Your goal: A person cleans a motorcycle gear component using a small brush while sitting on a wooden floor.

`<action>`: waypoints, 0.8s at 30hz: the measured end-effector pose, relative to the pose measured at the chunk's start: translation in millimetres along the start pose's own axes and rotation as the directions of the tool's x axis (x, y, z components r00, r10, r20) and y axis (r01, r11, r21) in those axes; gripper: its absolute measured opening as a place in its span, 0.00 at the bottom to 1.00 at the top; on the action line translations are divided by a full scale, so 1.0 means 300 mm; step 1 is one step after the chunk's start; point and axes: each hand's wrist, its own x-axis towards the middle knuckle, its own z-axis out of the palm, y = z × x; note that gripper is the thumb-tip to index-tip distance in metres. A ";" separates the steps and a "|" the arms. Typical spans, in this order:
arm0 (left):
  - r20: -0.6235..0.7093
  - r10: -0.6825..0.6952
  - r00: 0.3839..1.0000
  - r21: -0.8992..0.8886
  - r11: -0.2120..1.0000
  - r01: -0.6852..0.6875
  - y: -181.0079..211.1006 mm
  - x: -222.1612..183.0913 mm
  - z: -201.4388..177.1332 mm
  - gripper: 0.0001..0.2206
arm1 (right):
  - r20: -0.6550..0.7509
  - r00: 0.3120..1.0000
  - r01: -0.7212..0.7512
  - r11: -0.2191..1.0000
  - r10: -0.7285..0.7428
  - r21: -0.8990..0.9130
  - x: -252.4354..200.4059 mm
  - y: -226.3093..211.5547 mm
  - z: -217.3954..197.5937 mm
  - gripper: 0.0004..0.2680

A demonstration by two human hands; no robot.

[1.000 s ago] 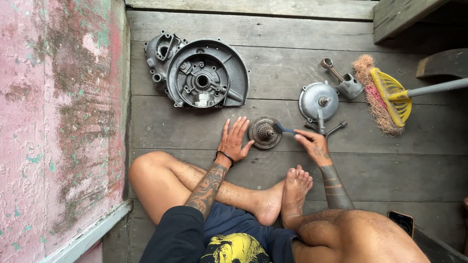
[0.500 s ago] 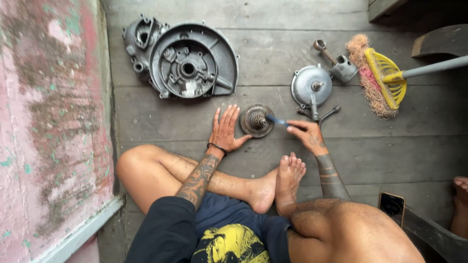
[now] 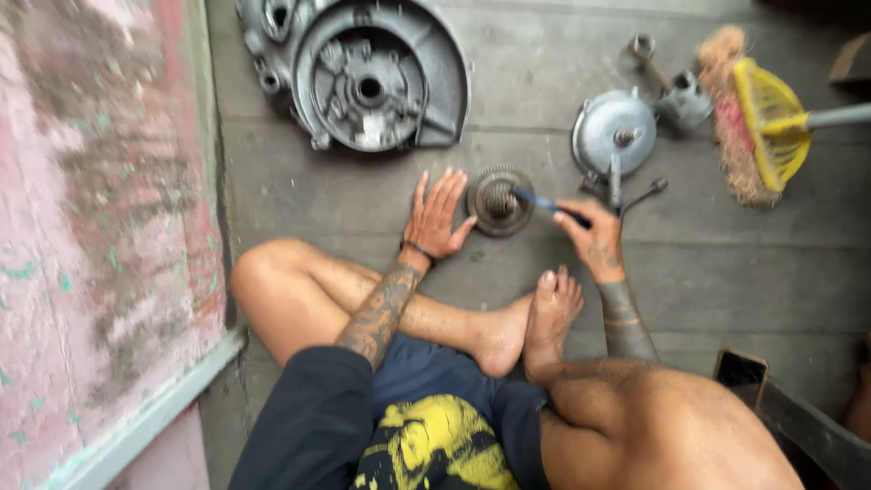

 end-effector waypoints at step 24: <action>0.080 -0.019 0.997 -0.011 1.000 0.020 -0.006 -0.016 0.017 0.29 | 0.005 0.999 0.040 0.928 -0.041 -0.369 0.114 -0.050 -0.047 0.07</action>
